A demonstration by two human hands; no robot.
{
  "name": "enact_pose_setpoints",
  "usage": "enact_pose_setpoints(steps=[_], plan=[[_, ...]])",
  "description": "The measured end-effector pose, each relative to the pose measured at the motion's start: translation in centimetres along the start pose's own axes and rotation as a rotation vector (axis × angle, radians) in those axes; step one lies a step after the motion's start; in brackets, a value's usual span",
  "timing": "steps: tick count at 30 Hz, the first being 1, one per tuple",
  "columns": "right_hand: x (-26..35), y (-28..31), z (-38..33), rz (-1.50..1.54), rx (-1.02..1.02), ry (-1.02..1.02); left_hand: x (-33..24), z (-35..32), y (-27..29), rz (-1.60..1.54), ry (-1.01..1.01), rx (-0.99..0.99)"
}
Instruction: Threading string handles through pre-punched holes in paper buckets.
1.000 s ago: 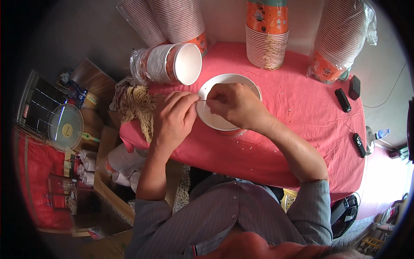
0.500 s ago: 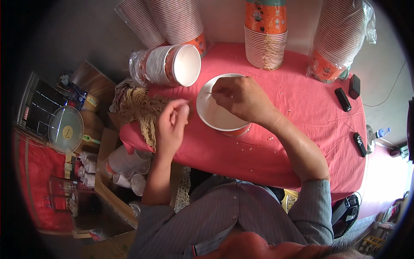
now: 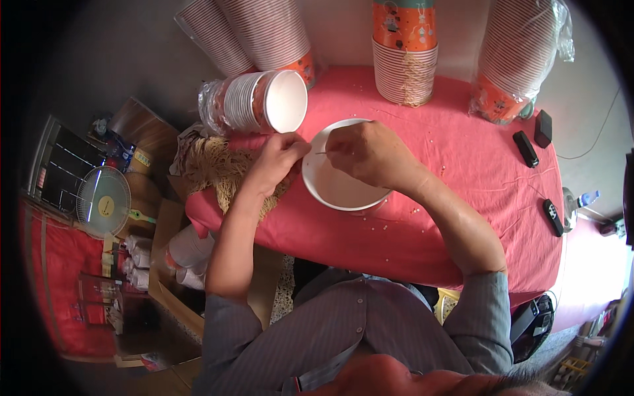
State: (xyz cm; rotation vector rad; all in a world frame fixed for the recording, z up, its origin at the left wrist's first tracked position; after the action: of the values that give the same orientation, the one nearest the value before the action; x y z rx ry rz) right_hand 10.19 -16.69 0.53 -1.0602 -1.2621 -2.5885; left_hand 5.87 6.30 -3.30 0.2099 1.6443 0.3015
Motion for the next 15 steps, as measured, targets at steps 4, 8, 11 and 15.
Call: enact_pose_setpoints(steps=[4,8,11,15], plan=[[-0.2,-0.3,-0.2,0.021,0.021,-0.105,0.4,-3.6,-1.0,-0.216,0.135,-0.138],[1.1,-1.2,-0.4,0.01,0.058,-0.069,1.7,-5.4,-1.3,-0.211,-0.158,-0.295],[1.8,-1.7,-0.9,0.046,0.113,-0.125,1.7,-6.9,-1.9,-0.229,-0.16,-0.357],[2.4,-1.7,-1.1,0.114,0.056,-0.035,1.7,-8.2,-2.2,-0.339,-0.053,-0.403]])
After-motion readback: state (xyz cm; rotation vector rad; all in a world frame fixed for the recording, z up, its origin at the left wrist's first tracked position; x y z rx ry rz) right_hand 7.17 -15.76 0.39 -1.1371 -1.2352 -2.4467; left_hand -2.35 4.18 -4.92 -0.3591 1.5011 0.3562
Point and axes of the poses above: each hand's wrist, its own z-axis towards the middle knuckle, its own y-axis out of the back of the hand, x = y × z, the point moved 4 cm from there along z, towards the middle knuckle, and after that the axes turned 5 degrees about y, right-handed, at the moved point
